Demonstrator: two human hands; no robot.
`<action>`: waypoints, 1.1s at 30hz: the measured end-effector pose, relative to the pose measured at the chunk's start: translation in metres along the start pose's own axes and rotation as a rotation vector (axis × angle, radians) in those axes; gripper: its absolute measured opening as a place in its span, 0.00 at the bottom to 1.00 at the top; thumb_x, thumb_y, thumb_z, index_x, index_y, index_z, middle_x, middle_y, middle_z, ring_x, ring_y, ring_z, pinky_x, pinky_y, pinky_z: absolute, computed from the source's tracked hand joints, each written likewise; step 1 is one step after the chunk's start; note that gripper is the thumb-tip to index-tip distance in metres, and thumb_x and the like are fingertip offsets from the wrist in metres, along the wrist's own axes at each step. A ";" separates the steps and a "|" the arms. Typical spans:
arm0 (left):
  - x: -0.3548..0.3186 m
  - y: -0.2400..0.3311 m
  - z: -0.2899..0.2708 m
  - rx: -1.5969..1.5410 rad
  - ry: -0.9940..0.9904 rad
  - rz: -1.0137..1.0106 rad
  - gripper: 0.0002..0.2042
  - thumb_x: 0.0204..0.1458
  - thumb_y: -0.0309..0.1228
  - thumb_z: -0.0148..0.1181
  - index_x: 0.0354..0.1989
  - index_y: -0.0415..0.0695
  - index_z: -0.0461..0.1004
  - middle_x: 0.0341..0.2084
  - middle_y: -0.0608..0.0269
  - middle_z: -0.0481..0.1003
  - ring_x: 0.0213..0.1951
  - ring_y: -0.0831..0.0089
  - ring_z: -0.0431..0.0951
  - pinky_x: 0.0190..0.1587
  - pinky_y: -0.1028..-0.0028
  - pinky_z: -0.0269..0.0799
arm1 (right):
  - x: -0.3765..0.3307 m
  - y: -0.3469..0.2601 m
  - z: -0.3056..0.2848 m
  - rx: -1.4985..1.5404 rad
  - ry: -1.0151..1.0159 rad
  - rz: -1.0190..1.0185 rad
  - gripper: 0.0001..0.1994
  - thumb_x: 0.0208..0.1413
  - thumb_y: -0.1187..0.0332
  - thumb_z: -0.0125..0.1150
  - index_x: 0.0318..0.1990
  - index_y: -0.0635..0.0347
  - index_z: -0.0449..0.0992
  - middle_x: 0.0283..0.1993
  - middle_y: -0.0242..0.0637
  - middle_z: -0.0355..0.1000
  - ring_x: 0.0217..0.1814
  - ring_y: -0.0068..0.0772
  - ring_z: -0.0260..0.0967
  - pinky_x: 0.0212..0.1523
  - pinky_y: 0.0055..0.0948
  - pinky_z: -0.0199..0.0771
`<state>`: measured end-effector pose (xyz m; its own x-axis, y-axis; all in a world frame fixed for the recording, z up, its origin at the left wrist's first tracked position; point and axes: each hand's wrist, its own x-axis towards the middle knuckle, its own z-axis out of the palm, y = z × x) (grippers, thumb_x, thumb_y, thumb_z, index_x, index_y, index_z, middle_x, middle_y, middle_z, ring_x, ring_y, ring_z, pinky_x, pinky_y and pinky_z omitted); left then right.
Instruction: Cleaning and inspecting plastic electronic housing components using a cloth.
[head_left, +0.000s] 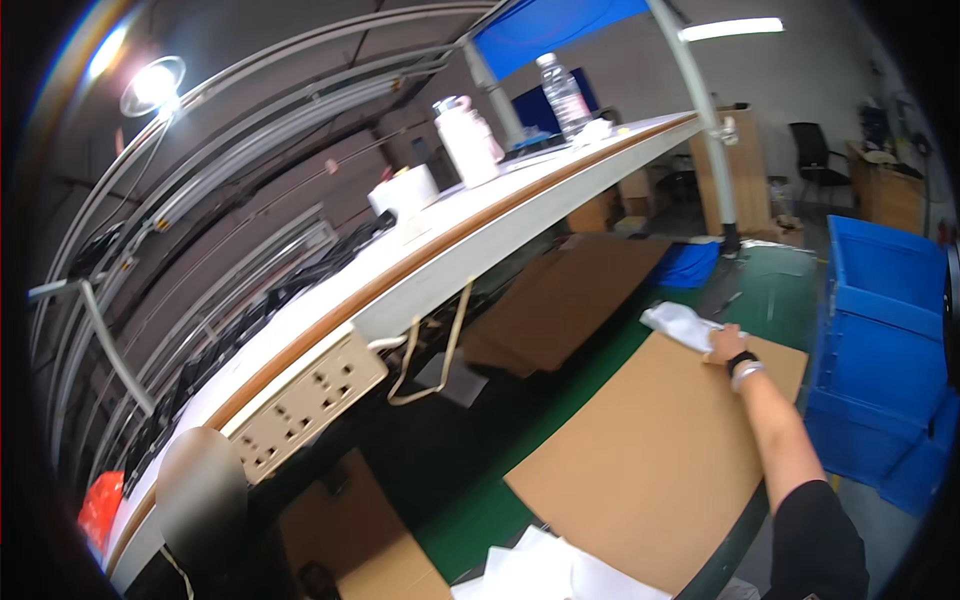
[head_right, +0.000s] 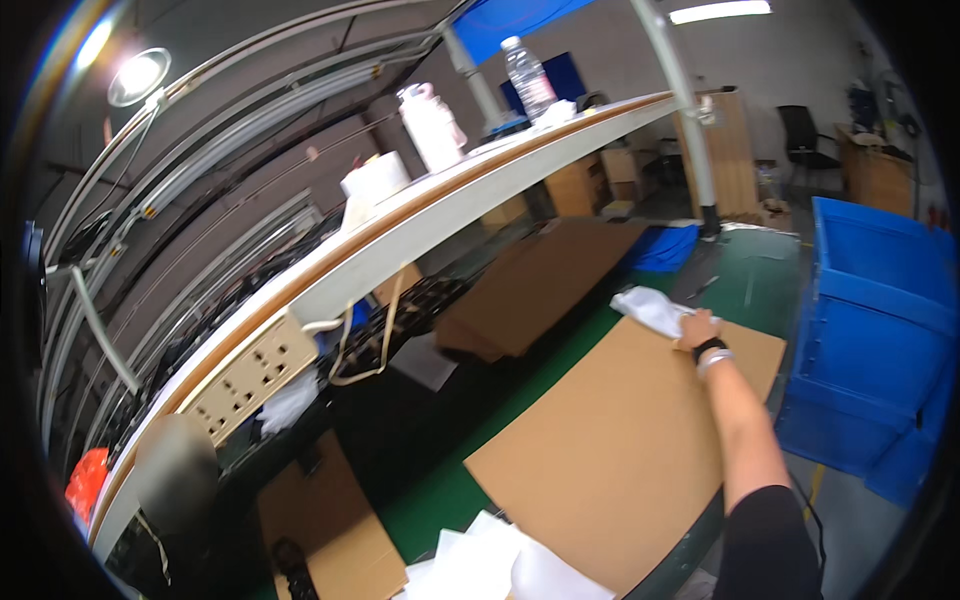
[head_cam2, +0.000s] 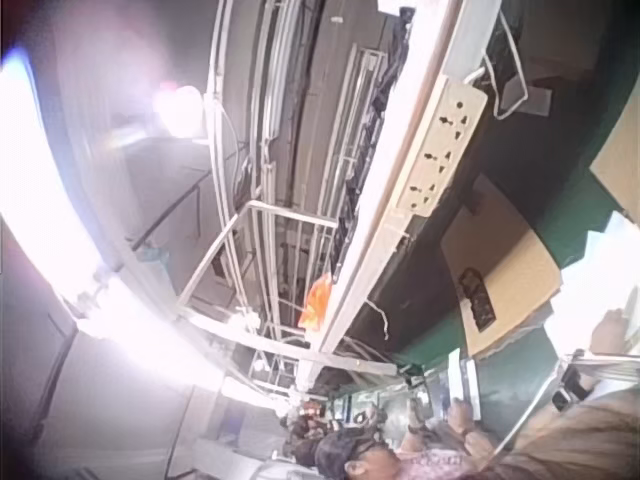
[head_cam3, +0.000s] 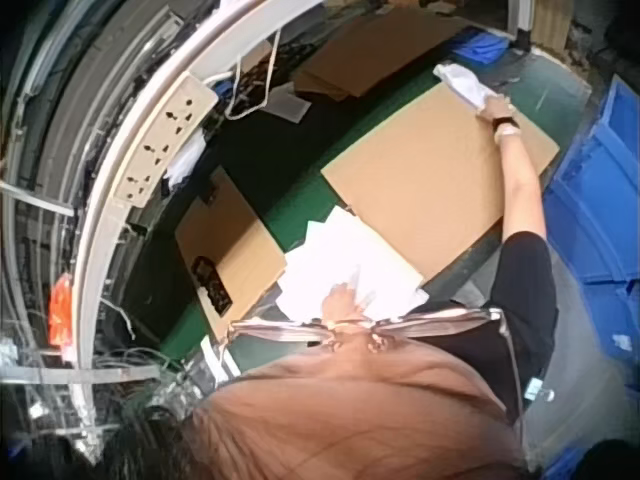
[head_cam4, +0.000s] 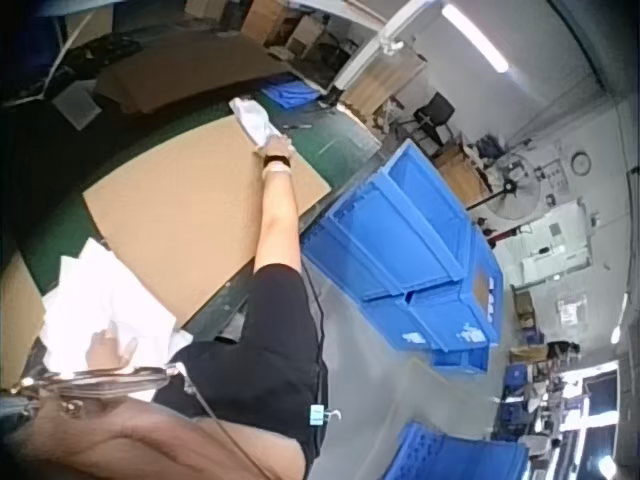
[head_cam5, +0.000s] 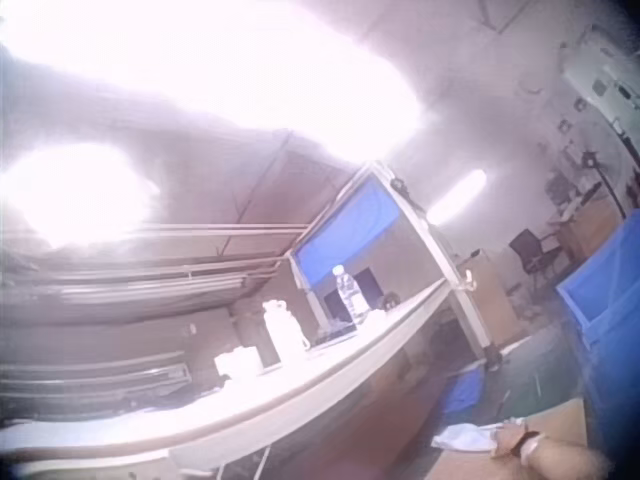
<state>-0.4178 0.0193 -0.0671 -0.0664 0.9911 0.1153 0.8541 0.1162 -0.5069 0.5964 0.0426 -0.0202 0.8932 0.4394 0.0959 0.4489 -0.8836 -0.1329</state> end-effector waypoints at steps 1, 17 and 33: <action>-0.027 0.035 -0.025 -0.056 -0.018 0.127 0.13 0.45 0.32 0.50 0.40 0.41 0.69 0.33 0.49 0.74 0.29 0.57 0.75 0.29 0.64 0.73 | -0.006 -0.009 -0.002 -0.079 0.068 -0.004 0.29 0.37 0.47 0.64 0.47 0.51 0.72 0.58 0.40 0.59 0.60 0.45 0.55 0.53 0.57 0.57; -0.014 0.320 -0.271 -0.812 0.089 1.013 0.28 0.40 0.37 0.55 0.56 0.55 0.63 0.49 0.49 0.62 0.45 0.54 0.65 0.38 0.52 0.67 | 0.024 -0.101 0.072 0.957 -0.791 -0.700 0.30 0.43 0.56 0.61 0.52 0.65 0.62 0.49 0.45 0.66 0.49 0.40 0.64 0.47 0.36 0.67; -0.014 0.321 -0.272 -0.790 0.038 1.097 0.12 0.36 0.37 0.58 0.23 0.39 0.75 0.50 0.52 0.59 0.42 0.64 0.62 0.29 0.67 0.60 | -0.303 -0.159 -0.101 0.463 -0.482 -1.103 0.28 0.38 0.68 0.58 0.52 0.60 0.59 0.51 0.55 0.56 0.54 0.57 0.54 0.54 0.42 0.57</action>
<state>-0.0025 0.0248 0.0011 0.8386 0.5447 0.0018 0.5242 -0.8080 0.2689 0.2522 0.0334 0.0717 -0.0780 0.9967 0.0222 0.8324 0.0773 -0.5488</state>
